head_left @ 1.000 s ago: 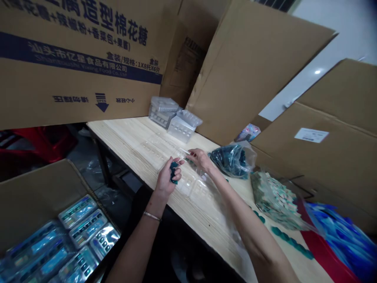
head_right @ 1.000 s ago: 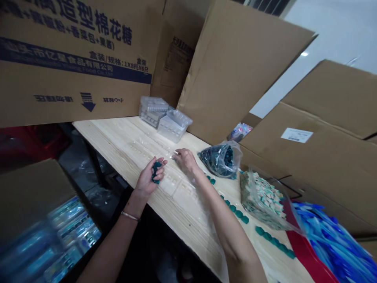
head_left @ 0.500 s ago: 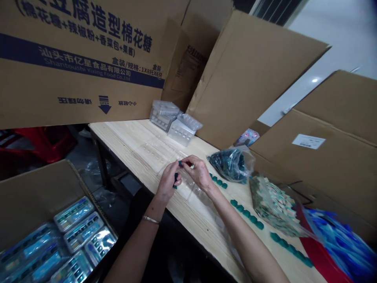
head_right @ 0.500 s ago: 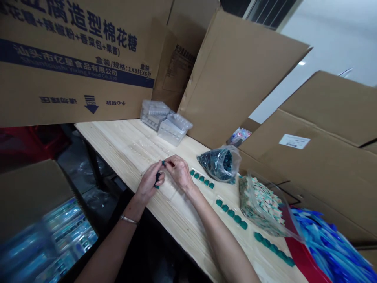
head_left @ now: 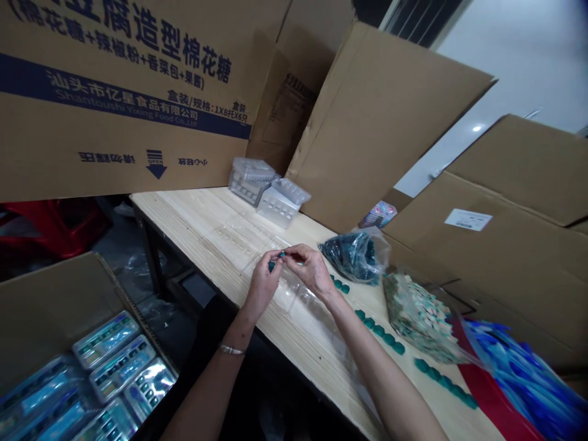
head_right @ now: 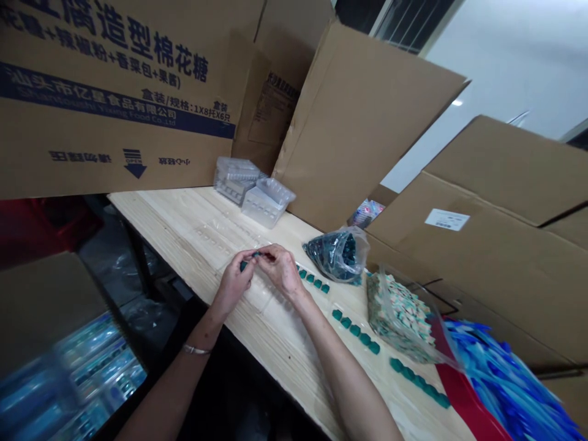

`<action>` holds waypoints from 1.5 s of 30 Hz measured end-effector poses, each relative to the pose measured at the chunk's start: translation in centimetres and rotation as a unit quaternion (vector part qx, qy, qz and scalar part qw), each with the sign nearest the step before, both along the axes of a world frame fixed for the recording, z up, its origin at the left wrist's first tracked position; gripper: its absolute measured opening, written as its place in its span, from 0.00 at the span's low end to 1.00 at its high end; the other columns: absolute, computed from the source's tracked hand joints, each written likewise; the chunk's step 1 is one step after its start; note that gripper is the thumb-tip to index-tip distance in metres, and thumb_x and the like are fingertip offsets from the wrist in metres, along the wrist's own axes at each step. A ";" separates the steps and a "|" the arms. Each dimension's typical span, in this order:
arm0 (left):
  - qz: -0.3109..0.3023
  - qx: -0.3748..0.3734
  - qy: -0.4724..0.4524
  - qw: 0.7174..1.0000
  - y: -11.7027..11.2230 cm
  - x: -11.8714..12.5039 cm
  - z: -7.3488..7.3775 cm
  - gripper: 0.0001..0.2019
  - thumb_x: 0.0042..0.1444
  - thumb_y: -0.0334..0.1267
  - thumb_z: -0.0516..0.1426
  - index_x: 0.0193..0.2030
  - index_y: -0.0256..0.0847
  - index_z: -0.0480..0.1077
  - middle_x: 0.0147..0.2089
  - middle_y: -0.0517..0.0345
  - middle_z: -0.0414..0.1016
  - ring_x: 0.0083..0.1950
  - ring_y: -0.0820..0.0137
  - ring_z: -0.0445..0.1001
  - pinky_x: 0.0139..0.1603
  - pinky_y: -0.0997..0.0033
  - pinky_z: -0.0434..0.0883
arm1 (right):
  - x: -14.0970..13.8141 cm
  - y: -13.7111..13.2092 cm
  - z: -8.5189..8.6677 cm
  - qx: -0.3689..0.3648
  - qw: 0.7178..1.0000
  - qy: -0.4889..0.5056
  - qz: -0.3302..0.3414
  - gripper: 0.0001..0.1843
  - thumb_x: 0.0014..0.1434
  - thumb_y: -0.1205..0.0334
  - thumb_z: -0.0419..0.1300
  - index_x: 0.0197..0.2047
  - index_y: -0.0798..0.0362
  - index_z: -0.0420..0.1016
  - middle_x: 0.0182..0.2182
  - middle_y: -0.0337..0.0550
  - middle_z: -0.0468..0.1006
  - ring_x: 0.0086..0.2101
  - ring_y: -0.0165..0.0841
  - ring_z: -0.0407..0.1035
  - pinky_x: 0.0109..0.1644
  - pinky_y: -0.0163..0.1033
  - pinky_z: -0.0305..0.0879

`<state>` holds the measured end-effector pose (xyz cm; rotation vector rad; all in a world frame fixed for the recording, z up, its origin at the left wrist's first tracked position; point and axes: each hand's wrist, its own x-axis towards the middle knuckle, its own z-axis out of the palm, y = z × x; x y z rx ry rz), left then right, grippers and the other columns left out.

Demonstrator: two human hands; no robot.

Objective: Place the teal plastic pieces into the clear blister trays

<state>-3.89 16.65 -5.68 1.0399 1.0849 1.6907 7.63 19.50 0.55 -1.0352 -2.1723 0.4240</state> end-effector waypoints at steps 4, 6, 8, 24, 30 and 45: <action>-0.007 0.008 0.056 0.998 -0.1 0.0 0.1 0.11 0.54 0.35 0.53 0.43 0.40 0.70 0.32 0.56 0.73 0.31 0.73 0.70 0.34 0.73 0.68 | 0.1 -0.2 0.1 0.032 0.999 -0.019 0.004 0.09 0.56 0.67 0.55 0.36 0.54 0.76 0.33 0.45 0.77 0.33 0.31 0.71 0.39 0.35 0.67; -0.009 0.008 0.046 0.999 -0.1 0.1 0.1 0.11 0.53 0.34 0.53 0.43 0.40 0.71 0.32 0.56 0.73 0.31 0.73 0.71 0.34 0.73 0.68 | 0.2 -0.2 -0.1 0.039 0.999 -0.018 -0.015 0.09 0.56 0.68 0.55 0.36 0.55 0.76 0.32 0.45 0.77 0.33 0.31 0.71 0.38 0.35 0.67; -0.015 0.007 0.017 1.000 -0.1 0.2 0.1 0.10 0.52 0.34 0.54 0.42 0.40 0.71 0.31 0.56 0.73 0.32 0.72 0.71 0.33 0.74 0.68 | 0.2 -0.2 -0.3 0.050 0.998 -0.023 -0.033 0.09 0.56 0.69 0.55 0.36 0.55 0.76 0.32 0.45 0.77 0.32 0.31 0.71 0.38 0.35 0.67; 0.029 0.064 0.016 0.997 0.0 -0.4 0.4 0.10 0.48 0.27 0.57 0.36 0.43 0.75 0.37 0.55 0.75 0.40 0.68 0.71 0.45 0.72 0.65 | 0.4 -0.1 0.1 -0.160 0.982 0.088 -0.056 0.16 0.55 0.54 0.56 0.39 0.57 0.74 0.28 0.43 0.75 0.26 0.29 0.68 0.32 0.35 0.66; 0.022 0.060 0.033 0.997 0.1 -0.5 0.0 0.07 0.48 0.30 0.59 0.34 0.43 0.74 0.36 0.54 0.75 0.39 0.68 0.70 0.42 0.73 0.66 | 0.5 0.6 0.1 -0.289 0.945 0.151 -0.020 0.19 0.46 0.51 0.64 0.35 0.58 0.76 0.22 0.39 0.75 0.22 0.27 0.66 0.29 0.34 0.65; -0.104 -0.054 -0.348 0.930 0.6 -2.6 0.1 0.15 0.41 0.40 0.64 0.34 0.34 0.68 0.28 0.63 0.65 0.17 0.88 0.53 0.12 0.87 0.47 | 0.2 9.0 -5.1 0.020 0.984 -0.138 -0.110 0.09 0.54 0.65 0.56 0.35 0.52 0.78 0.33 0.42 0.80 0.33 0.33 0.74 0.39 0.35 0.66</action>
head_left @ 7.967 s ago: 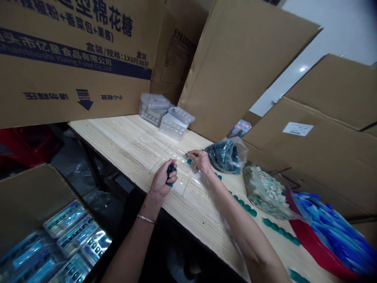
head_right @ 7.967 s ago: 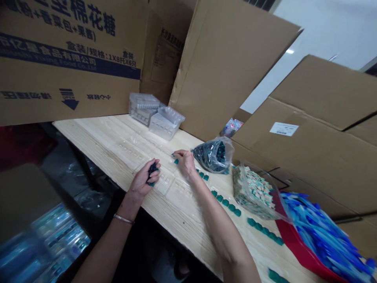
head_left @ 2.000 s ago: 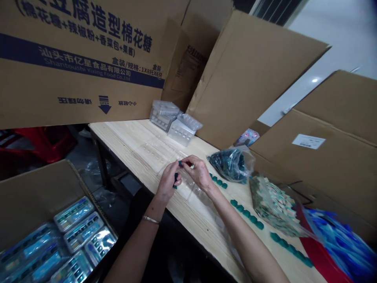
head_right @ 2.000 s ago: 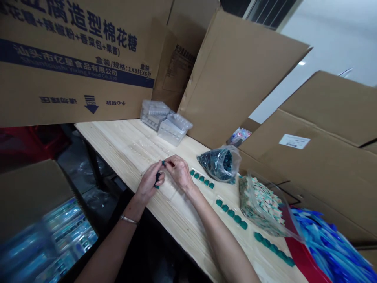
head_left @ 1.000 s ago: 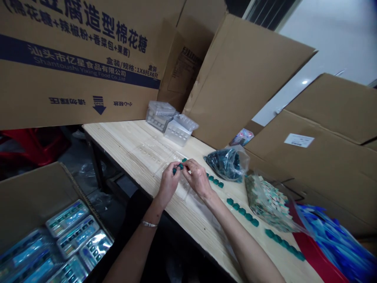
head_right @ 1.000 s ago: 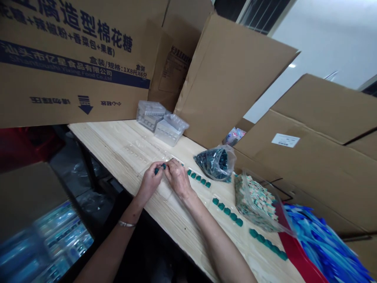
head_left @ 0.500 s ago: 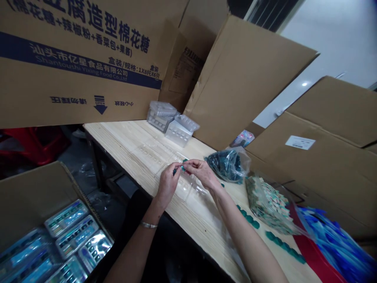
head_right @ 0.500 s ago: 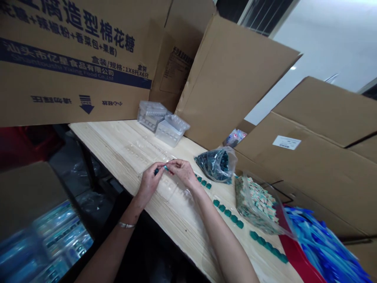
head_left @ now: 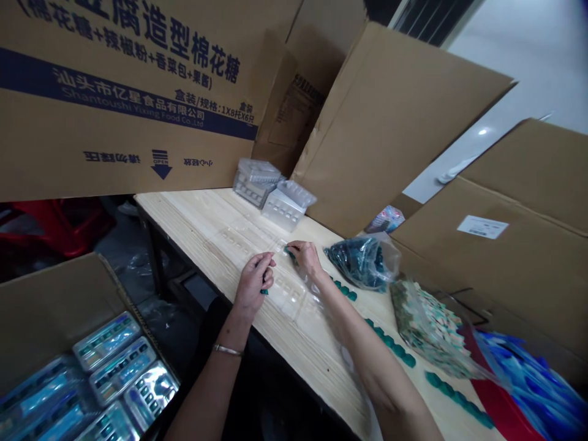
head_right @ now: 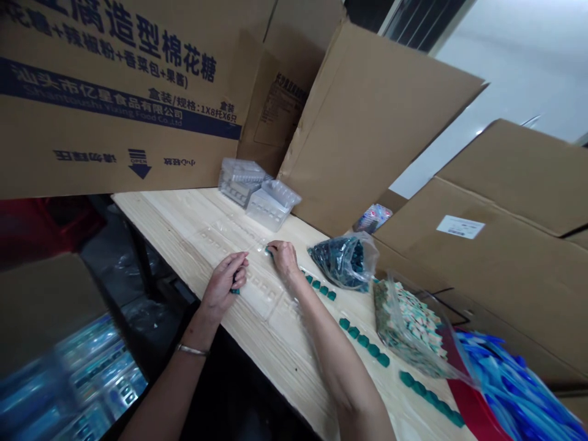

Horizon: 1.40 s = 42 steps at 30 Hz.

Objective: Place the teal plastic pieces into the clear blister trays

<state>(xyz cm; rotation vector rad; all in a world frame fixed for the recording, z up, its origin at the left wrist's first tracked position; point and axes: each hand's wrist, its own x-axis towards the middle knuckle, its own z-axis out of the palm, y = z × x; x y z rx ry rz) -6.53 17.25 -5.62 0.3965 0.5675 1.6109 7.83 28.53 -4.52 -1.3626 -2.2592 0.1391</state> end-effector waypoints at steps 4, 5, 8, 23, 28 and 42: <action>-0.030 -0.006 -0.056 0.998 0.2 -0.3 0.0 0.13 0.43 0.36 0.64 0.34 0.33 0.68 0.28 0.62 0.64 0.17 0.88 0.53 0.12 0.88 0.47 | -0.6 -0.2 -0.3 -0.009 0.999 -0.030 -0.016 0.08 0.53 0.67 0.58 0.32 0.52 0.79 0.32 0.46 0.81 0.34 0.37 0.74 0.39 0.37 0.65; -0.042 -0.010 -0.083 0.996 0.2 -0.4 0.0 0.12 0.44 0.35 0.63 0.34 0.33 0.68 0.27 0.62 0.64 0.17 0.88 0.53 0.12 0.88 0.47 | -0.8 -0.3 -0.3 -0.010 0.999 -0.037 -0.022 0.08 0.53 0.68 0.57 0.31 0.53 0.78 0.32 0.47 0.80 0.35 0.38 0.74 0.40 0.37 0.65; -0.080 -0.026 -0.175 0.981 0.4 -0.6 0.1 0.07 0.51 0.35 0.59 0.33 0.33 0.68 0.27 0.61 0.64 0.17 0.87 0.54 0.12 0.88 0.49 | -1.2 -0.6 -0.3 -0.010 0.998 -0.049 -0.035 0.09 0.53 0.70 0.56 0.31 0.54 0.78 0.33 0.51 0.80 0.37 0.39 0.73 0.42 0.38 0.64; -0.020 -0.035 -0.249 0.968 0.1 -0.3 0.7 0.07 0.55 0.38 0.54 0.31 0.38 0.66 0.24 0.65 0.61 0.22 0.81 0.63 0.24 0.81 0.63 | -4.0 -13.3 3.8 -0.060 0.980 0.108 0.157 0.08 0.52 0.62 0.60 0.38 0.52 0.74 0.30 0.43 0.74 0.32 0.32 0.68 0.38 0.37 0.66; 0.038 -0.029 -0.217 0.975 0.3 -0.5 0.3 0.05 0.55 0.37 0.55 0.30 0.38 0.66 0.26 0.64 0.63 0.25 0.82 0.64 0.28 0.82 0.65 | -3.7 -12.2 3.0 -0.189 0.937 0.281 0.079 0.14 0.49 0.59 0.62 0.40 0.54 0.74 0.32 0.43 0.76 0.29 0.30 0.70 0.36 0.35 0.68; 0.093 0.052 0.306 0.946 -0.7 1.5 0.5 0.12 0.51 0.45 0.56 0.35 0.38 0.71 0.27 0.59 0.70 0.23 0.77 0.63 0.23 0.78 0.61 | -2.2 -10.1 4.9 -0.087 0.953 0.278 0.088 0.11 0.56 0.58 0.57 0.37 0.54 0.78 0.31 0.45 0.75 0.31 0.31 0.70 0.37 0.37 0.68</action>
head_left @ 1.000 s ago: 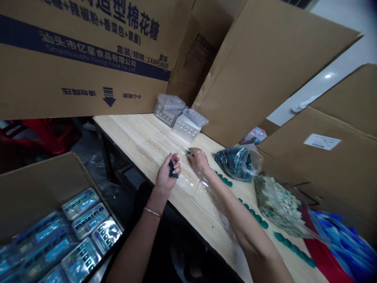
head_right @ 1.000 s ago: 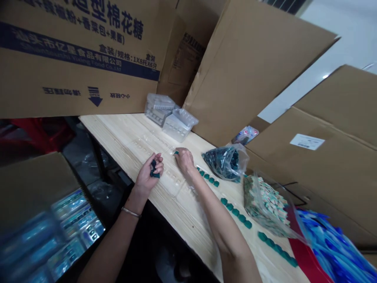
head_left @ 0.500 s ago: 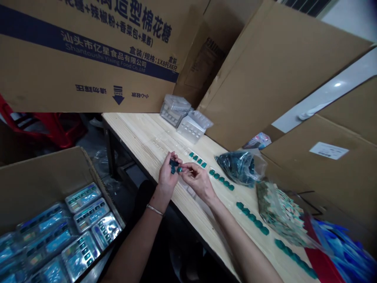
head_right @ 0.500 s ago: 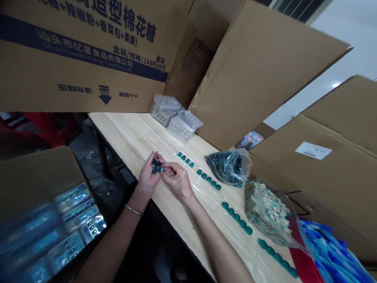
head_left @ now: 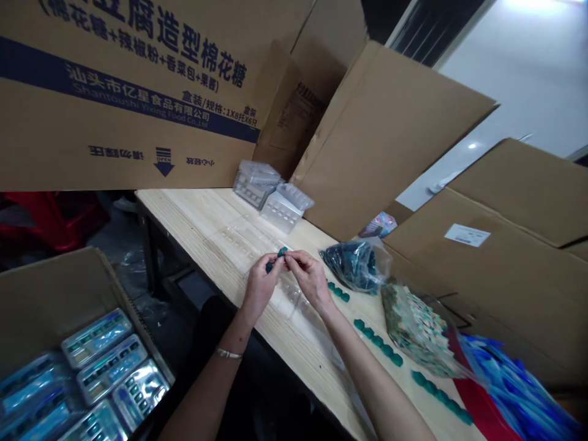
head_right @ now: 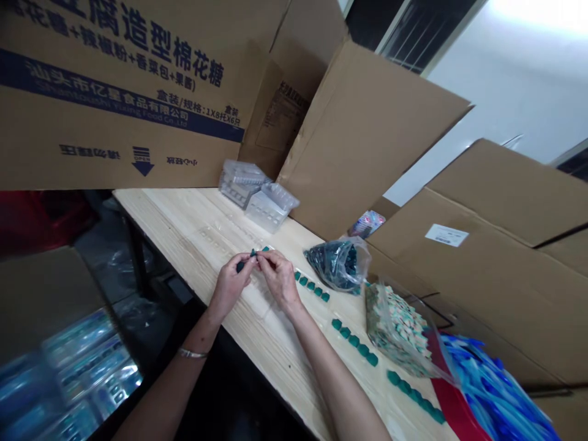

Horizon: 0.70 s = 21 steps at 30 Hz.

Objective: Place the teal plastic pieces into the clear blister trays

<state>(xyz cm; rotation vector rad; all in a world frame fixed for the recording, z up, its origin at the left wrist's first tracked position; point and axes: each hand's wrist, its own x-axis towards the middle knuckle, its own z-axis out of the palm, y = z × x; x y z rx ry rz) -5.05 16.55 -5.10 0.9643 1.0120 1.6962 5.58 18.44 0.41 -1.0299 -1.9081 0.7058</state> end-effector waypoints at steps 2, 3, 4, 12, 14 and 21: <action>0.005 0.013 0.030 0.999 0.2 0.0 -0.2 0.11 0.53 0.44 0.55 0.36 0.39 0.72 0.26 0.59 0.71 0.25 0.75 0.66 0.25 0.77 0.63 | 0.0 -0.2 0.0 0.051 0.998 -0.037 0.004 0.10 0.57 0.61 0.56 0.38 0.53 0.77 0.33 0.46 0.75 0.32 0.31 0.70 0.36 0.36 0.68; 0.006 0.017 0.040 0.999 0.2 0.0 -0.3 0.11 0.53 0.43 0.55 0.37 0.40 0.72 0.26 0.58 0.71 0.26 0.74 0.66 0.25 0.77 0.63 | 0.1 -0.3 0.0 0.079 0.995 -0.059 0.004 0.10 0.58 0.62 0.55 0.38 0.53 0.77 0.33 0.46 0.75 0.32 0.31 0.70 0.37 0.36 0.67; 0.008 0.019 0.046 0.999 0.2 0.0 -0.3 0.11 0.53 0.43 0.55 0.38 0.40 0.72 0.26 0.58 0.71 0.26 0.74 0.67 0.26 0.77 0.64 | 0.1 -0.4 0.1 0.107 0.991 -0.079 0.002 0.10 0.58 0.63 0.55 0.38 0.53 0.77 0.33 0.45 0.75 0.33 0.32 0.70 0.38 0.36 0.67; -0.017 0.008 0.000 1.000 0.0 0.4 -0.4 0.11 0.52 0.45 0.55 0.34 0.38 0.70 0.26 0.60 0.69 0.21 0.78 0.60 0.20 0.79 0.59 | 0.3 -0.3 -0.3 0.171 0.974 -0.143 -0.031 0.08 0.58 0.68 0.53 0.36 0.56 0.73 0.31 0.45 0.75 0.31 0.31 0.70 0.36 0.35 0.66; -0.035 0.001 -0.022 0.999 0.0 0.5 -0.4 0.11 0.52 0.44 0.55 0.35 0.38 0.70 0.24 0.60 0.68 0.19 0.78 0.59 0.19 0.79 0.58 | 0.3 -0.2 -0.5 0.177 0.971 -0.156 -0.041 0.08 0.58 0.67 0.52 0.36 0.56 0.73 0.31 0.45 0.75 0.31 0.31 0.70 0.36 0.35 0.67; -0.045 -0.057 -0.058 0.996 -0.2 0.3 -0.2 0.13 0.48 0.44 0.57 0.39 0.39 0.67 0.31 0.61 0.67 0.21 0.80 0.60 0.19 0.81 0.61 | 0.6 -0.3 -1.0 0.289 0.923 -0.254 -0.026 0.09 0.62 0.67 0.49 0.41 0.56 0.70 0.34 0.48 0.73 0.37 0.35 0.68 0.43 0.41 0.67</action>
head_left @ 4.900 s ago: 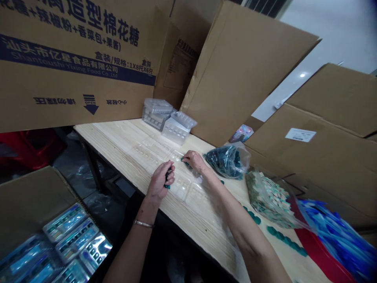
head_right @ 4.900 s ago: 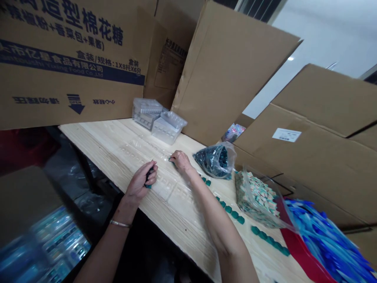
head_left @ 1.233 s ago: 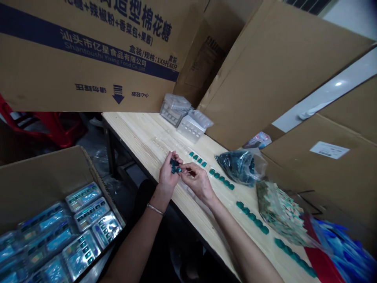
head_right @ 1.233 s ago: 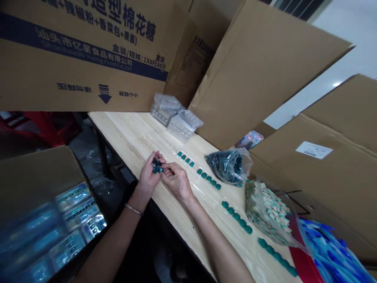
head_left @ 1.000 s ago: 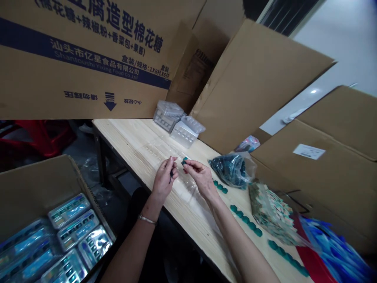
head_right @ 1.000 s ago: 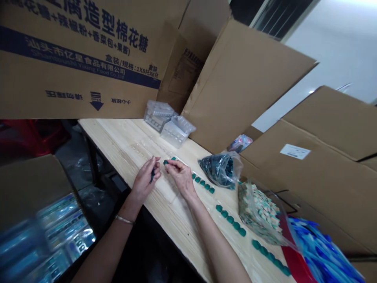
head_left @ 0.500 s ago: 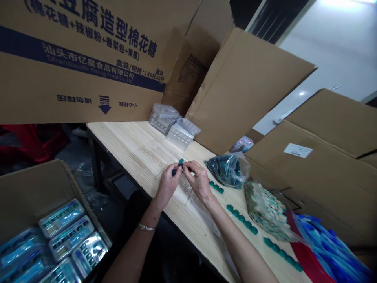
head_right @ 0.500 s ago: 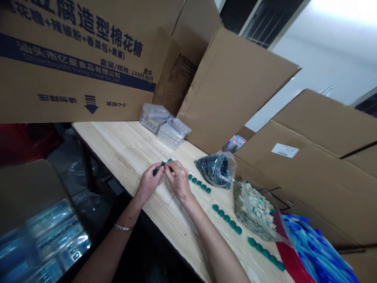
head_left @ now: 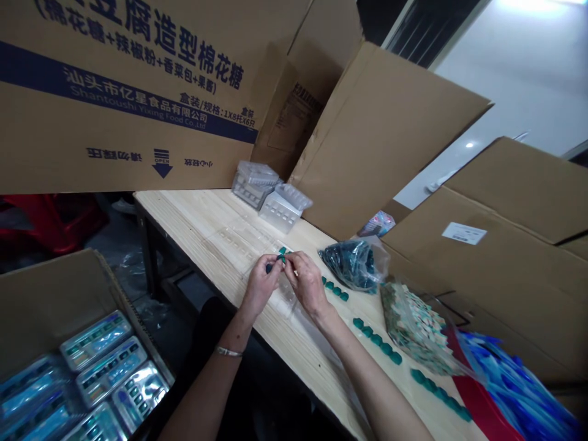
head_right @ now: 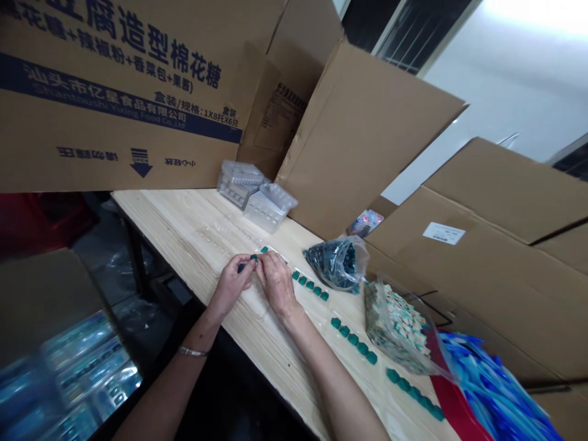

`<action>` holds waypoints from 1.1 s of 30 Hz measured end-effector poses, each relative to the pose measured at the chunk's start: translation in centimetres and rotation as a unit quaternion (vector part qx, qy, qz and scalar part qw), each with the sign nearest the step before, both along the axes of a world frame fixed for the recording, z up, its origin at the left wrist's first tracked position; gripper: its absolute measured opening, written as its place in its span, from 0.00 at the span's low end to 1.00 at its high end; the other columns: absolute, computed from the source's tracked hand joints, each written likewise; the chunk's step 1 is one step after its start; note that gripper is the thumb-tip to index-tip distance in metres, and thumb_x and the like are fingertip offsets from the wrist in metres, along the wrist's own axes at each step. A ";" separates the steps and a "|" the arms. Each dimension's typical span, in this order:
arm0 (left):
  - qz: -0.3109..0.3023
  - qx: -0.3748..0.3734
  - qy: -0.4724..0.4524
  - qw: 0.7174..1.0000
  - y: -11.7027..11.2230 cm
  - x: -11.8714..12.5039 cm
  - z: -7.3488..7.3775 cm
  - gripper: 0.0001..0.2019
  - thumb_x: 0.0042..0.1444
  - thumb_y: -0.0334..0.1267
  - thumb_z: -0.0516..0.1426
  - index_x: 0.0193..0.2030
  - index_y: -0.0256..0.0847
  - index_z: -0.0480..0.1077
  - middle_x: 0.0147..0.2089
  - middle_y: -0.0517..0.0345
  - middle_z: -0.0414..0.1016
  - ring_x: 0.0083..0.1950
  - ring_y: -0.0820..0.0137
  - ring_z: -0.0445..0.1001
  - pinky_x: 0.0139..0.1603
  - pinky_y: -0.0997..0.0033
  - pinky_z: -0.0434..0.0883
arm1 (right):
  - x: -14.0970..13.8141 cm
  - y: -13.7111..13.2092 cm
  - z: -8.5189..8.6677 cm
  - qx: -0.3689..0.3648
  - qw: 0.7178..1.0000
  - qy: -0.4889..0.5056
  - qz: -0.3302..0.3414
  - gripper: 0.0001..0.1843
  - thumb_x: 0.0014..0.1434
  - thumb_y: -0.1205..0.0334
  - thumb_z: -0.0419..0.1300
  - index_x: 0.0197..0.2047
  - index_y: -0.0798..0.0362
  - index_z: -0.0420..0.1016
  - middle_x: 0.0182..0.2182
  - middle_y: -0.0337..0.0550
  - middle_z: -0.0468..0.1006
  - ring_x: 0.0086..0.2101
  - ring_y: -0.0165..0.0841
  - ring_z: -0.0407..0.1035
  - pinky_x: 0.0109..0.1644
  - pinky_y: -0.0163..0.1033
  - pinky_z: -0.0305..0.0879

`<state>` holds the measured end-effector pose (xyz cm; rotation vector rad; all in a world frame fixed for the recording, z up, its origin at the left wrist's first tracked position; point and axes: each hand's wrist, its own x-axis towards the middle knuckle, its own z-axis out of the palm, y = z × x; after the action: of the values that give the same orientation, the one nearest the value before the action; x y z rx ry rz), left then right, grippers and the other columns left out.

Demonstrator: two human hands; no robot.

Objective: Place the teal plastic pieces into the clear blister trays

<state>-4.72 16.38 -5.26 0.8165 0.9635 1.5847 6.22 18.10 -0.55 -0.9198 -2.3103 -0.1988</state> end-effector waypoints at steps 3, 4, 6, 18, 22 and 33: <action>-0.014 -0.010 -0.023 1.000 0.0 -0.2 0.0 0.10 0.50 0.39 0.55 0.39 0.39 0.65 0.26 0.64 0.63 0.21 0.81 0.57 0.20 0.82 0.60 | 0.0 0.1 -0.4 0.051 0.997 -0.058 -0.001 0.10 0.62 0.68 0.48 0.42 0.57 0.69 0.35 0.51 0.73 0.38 0.36 0.67 0.44 0.43 0.67; -0.020 -0.006 -0.036 0.999 0.0 -0.2 0.0 0.10 0.50 0.38 0.55 0.39 0.39 0.65 0.24 0.66 0.60 0.20 0.81 0.56 0.20 0.82 0.59 | 0.0 0.2 -0.6 0.066 0.995 -0.071 -0.002 0.11 0.62 0.68 0.48 0.43 0.57 0.69 0.35 0.51 0.73 0.38 0.37 0.67 0.44 0.43 0.67; -0.032 0.002 -0.063 0.998 0.0 -0.3 0.0 0.11 0.50 0.40 0.56 0.40 0.39 0.65 0.22 0.68 0.57 0.20 0.82 0.54 0.20 0.83 0.57 | 0.0 0.3 -0.8 0.090 0.992 -0.084 -0.005 0.11 0.62 0.68 0.47 0.44 0.57 0.69 0.36 0.51 0.73 0.38 0.37 0.67 0.44 0.43 0.68; -0.011 -0.009 -0.029 0.999 0.2 -0.3 -0.1 0.14 0.47 0.44 0.59 0.38 0.39 0.66 0.32 0.61 0.67 0.21 0.82 0.59 0.19 0.82 0.60 | -0.1 0.3 -0.7 0.046 0.998 -0.050 -0.004 0.09 0.62 0.67 0.49 0.41 0.57 0.69 0.35 0.50 0.73 0.38 0.36 0.68 0.44 0.42 0.67; -0.006 -0.003 -0.025 1.000 0.1 -0.3 -0.1 0.13 0.47 0.41 0.58 0.39 0.38 0.67 0.34 0.58 0.68 0.22 0.81 0.60 0.18 0.83 0.58 | -0.2 0.2 -0.5 0.022 0.999 -0.030 -0.005 0.10 0.62 0.67 0.48 0.41 0.56 0.69 0.34 0.49 0.73 0.37 0.36 0.68 0.43 0.42 0.67; 0.090 0.058 0.087 0.990 0.5 -0.6 -0.3 0.06 0.47 0.33 0.56 0.34 0.40 0.71 0.34 0.56 0.73 0.33 0.72 0.69 0.33 0.76 0.66 | -0.2 0.1 -0.6 -0.058 0.996 0.064 0.013 0.10 0.61 0.66 0.49 0.39 0.55 0.71 0.33 0.47 0.73 0.35 0.34 0.68 0.42 0.41 0.67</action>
<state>-5.35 16.91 -5.58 0.9836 1.1035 1.7586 6.00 18.16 -1.12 -0.9313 -2.2324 0.0047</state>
